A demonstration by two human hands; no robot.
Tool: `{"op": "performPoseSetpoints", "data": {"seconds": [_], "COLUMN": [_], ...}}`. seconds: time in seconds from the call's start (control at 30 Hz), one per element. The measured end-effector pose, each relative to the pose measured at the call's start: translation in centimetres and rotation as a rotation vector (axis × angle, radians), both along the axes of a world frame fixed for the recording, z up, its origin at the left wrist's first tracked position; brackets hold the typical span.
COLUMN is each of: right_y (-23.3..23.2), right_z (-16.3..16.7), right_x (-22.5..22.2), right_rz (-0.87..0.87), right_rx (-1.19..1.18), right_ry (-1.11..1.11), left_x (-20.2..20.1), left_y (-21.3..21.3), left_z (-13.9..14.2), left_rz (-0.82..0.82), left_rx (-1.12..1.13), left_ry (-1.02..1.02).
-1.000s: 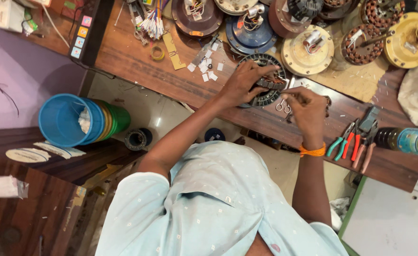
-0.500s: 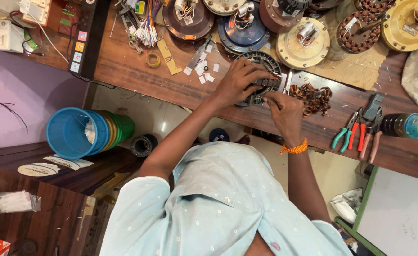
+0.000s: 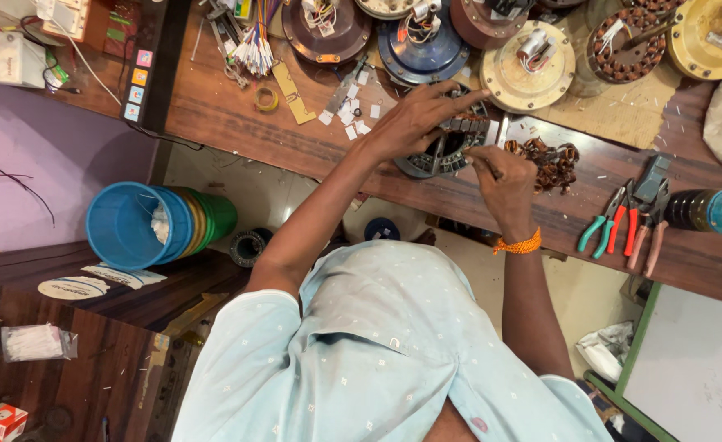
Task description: The person sits at a workbench and fits copper wire coils into the slots of a motor stator held in a round frame, pressing each coil down by hand and working around the stator. Pliers, scissors and other hand tools lie on the bench while the person seats the windings.
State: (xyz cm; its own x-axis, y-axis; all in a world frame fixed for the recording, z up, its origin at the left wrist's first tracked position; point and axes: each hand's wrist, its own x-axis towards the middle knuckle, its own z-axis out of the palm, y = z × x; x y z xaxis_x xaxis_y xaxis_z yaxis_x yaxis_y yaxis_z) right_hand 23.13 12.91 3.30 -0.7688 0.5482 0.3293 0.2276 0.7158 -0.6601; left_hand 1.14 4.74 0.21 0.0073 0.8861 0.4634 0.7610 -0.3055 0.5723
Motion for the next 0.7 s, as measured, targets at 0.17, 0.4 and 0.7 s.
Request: {"op": "performPoseSetpoints", "data": {"seconds": [0.17,0.4,0.7], "right_y": [0.0,-0.7,-1.5], "right_z": [0.2,-1.6,-1.6], "right_x": [0.2,-0.4,-0.1], "right_rz": [0.010,0.026,0.010], "right_rx": [-0.035,-0.050,-0.051], "right_ry": [0.024,0.052,0.047], "left_x": [-0.1,-0.7,-0.3], "left_y": [0.2,-0.2,-0.9], "left_z": [0.3,0.1,0.5], "left_rz": [0.013,0.010,0.030], "left_rx": [-0.089,0.036,0.026], "left_ry": [0.105,0.155,0.066]}}
